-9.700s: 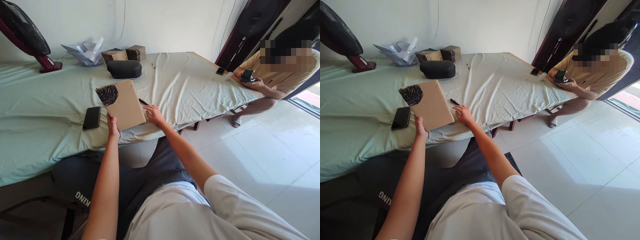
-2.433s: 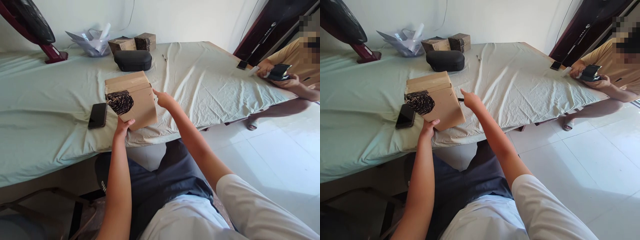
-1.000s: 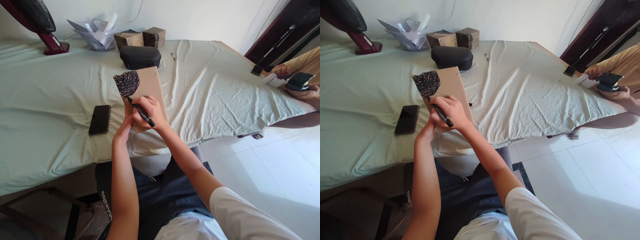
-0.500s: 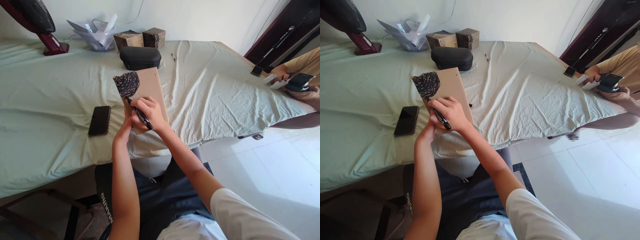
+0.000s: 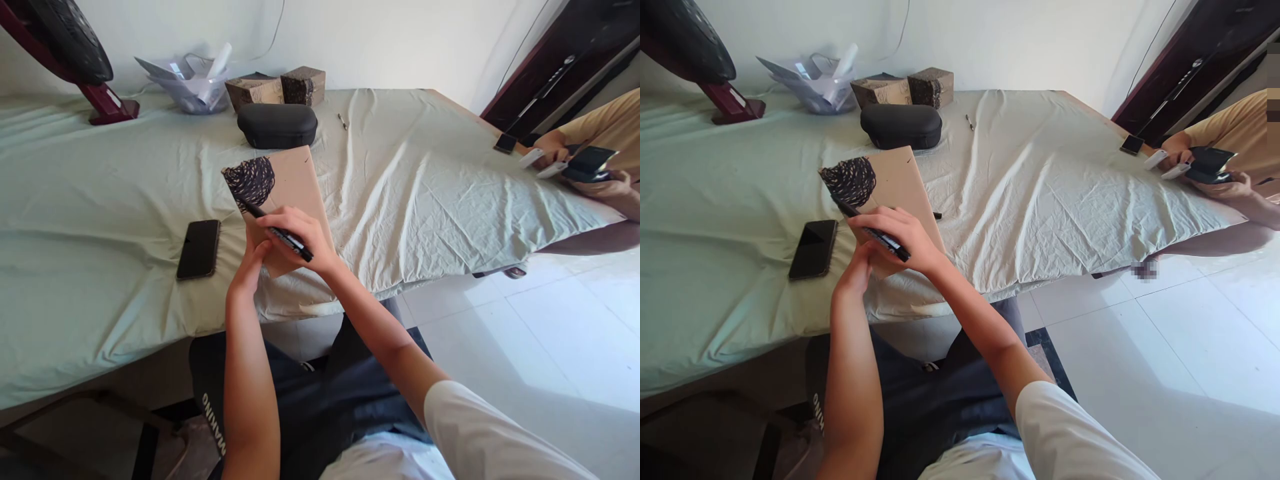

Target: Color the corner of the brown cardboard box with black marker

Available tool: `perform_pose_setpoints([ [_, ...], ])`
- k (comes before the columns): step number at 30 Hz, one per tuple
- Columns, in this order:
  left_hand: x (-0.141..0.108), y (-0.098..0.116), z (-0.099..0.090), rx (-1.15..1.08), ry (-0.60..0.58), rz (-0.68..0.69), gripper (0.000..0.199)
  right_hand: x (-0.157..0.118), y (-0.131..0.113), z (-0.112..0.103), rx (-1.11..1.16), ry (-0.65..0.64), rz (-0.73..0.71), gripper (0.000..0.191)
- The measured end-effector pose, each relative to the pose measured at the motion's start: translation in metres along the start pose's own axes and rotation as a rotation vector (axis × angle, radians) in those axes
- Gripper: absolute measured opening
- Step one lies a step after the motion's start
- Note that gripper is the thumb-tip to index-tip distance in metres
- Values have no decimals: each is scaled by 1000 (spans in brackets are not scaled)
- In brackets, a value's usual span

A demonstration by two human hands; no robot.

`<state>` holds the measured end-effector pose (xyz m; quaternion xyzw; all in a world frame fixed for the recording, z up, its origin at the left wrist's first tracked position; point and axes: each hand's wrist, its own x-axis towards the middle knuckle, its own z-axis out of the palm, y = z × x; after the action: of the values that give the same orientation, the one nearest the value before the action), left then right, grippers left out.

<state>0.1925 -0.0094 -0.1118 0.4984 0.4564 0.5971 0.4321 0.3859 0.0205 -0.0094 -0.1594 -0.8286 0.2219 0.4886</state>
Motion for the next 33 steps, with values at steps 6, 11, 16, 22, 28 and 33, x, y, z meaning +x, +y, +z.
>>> perform_pose_setpoints([
  [6, -19, -4, -5, 49, 109, 90, 100, -67, -16, -53, 212, 513, 419, 55],
  [11, -21, -4, -13, 62, 177, 110, 95, -76, 15, -89, 116, 415, 526, 31],
  [16, -21, -6, -14, 40, 164, 122, 108, -63, 58, -87, -564, -98, 871, 56],
  [22, -19, -2, -11, 15, 228, 61, 97, -57, 62, -85, -721, -281, 851, 55],
  [28, -17, 5, -7, -1, 251, 49, 93, -52, 64, -86, -747, -366, 848, 57],
  [33, -14, 5, -5, -44, 317, 26, 97, -38, 77, -78, -755, -409, 847, 56],
])
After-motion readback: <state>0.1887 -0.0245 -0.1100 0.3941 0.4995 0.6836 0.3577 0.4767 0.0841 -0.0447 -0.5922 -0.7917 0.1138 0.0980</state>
